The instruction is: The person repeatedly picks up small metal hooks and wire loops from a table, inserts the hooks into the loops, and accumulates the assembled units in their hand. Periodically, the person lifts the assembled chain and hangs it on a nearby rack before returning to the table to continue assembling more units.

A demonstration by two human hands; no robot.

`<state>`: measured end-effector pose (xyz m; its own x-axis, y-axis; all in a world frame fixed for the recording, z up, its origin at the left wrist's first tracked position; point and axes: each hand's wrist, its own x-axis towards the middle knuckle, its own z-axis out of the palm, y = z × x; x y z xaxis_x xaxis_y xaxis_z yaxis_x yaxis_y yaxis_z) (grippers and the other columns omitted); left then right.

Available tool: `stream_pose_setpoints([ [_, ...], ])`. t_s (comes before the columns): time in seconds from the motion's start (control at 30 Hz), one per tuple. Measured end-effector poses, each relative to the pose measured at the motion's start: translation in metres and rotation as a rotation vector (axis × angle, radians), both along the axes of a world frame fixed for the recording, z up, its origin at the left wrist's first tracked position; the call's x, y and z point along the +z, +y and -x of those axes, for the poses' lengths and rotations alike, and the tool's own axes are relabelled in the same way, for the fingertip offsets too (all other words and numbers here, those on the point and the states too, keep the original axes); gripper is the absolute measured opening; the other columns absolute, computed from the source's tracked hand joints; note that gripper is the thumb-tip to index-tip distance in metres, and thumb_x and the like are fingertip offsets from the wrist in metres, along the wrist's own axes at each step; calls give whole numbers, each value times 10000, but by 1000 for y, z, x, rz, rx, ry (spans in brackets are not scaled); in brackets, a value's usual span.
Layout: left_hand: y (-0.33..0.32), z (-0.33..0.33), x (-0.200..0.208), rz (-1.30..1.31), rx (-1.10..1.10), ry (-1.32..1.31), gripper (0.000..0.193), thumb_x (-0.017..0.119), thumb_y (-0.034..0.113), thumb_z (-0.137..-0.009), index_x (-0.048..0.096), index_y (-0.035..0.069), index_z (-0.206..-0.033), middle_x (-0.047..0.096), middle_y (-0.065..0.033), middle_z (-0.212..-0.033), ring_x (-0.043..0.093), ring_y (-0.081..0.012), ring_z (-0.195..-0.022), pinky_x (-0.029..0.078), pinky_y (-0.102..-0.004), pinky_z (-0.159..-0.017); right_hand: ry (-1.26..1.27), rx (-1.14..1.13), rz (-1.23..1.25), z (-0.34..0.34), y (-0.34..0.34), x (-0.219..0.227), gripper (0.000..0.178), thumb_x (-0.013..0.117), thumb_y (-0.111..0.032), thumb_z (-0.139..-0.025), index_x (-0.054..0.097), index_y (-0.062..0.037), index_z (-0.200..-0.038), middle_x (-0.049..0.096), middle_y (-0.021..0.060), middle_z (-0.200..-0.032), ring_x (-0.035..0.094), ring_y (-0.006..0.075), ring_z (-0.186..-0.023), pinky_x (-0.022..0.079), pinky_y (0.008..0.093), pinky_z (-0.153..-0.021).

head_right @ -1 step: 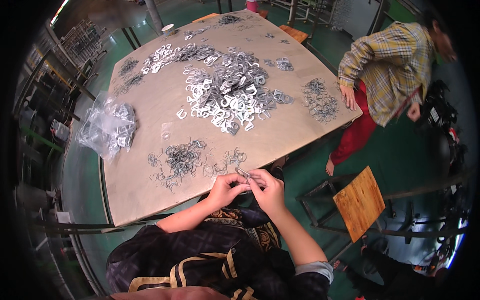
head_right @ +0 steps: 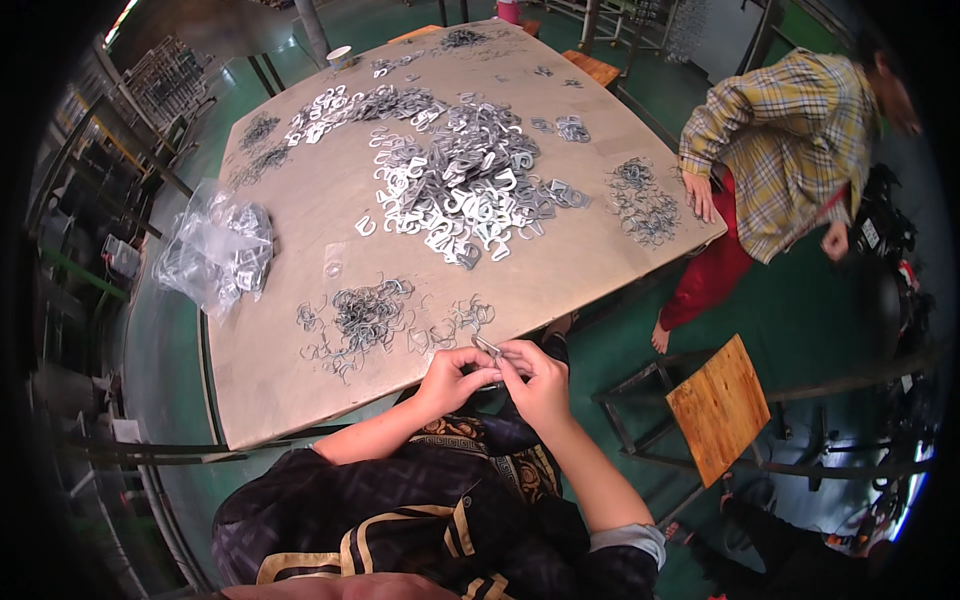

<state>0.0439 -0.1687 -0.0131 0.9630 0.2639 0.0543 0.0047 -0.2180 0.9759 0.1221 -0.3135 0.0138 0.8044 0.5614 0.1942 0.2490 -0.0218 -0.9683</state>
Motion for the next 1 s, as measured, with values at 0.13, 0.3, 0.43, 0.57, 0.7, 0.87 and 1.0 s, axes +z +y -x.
stream_pose_setpoints([
  [0.13, 4, 5, -10, 138, -17, 99, 153, 760, 110, -815, 694, -15, -873, 689, -34, -771, 590, -55, -728, 487, -236, -666, -21, -17, 7, 7, 0, -5, 153, 641, 33, -854, 624, 69, -1002, 711, 133, -902, 709, 171, -838, 564, 274, -727],
  [0.3, 9, 13, -20, 317, -70, 27, 192, 759, 169, -826, 690, -4, -873, 694, -37, -770, 581, -41, -698, 480, -242, -639, 51, -40, -22, 16, -3, -16, 152, 641, 46, -852, 630, 62, -1002, 707, 118, -891, 703, 155, -831, 554, 261, -728],
  [0.43, 47, 8, -9, -245, 187, -50, 147, 698, 128, -834, 673, -11, -871, 686, -128, -846, 634, -207, -791, 502, -333, -716, 46, -62, -23, 16, -8, -17, 158, 646, 57, -846, 627, 61, -1003, 704, 112, -884, 697, 143, -828, 548, 250, -728],
  [0.57, 98, -16, -29, -989, 362, 107, 192, 523, 24, -787, 601, -45, -948, 615, -205, -928, 571, -356, -906, 470, -413, -842, 39, -59, -19, 10, -3, -19, 161, 648, 59, -844, 630, 58, -1004, 703, 109, -879, 698, 143, -825, 551, 252, -730],
  [0.7, 66, -34, -37, -860, 209, 11, 269, 522, -8, -766, 618, -38, -1016, 609, -225, -987, 576, -371, -941, 476, -414, -861, 34, -70, -6, 9, -3, -19, 160, 645, 63, -842, 631, 57, -1001, 704, 107, -877, 699, 143, -823, 554, 254, -734],
  [0.87, 95, -27, -12, -1077, 386, 145, 325, 599, 57, -791, 632, 11, -1111, 602, -162, -1141, 554, -330, -1071, 440, -424, -913, 5, -88, 9, 7, -7, -18, 148, 633, 71, -845, 628, 64, -993, 702, 106, -871, 695, 133, -812, 550, 246, -730],
  [1.0, 141, -5, -19, -1023, 437, 314, 238, 700, 157, -770, 678, 97, -999, 620, -98, -1048, 564, -298, -1008, 448, -424, -871, 20, -79, -7, 2, -6, -23, 143, 635, 70, -845, 629, 65, -987, 701, 103, -869, 686, 121, -793, 545, 241, -720],
])
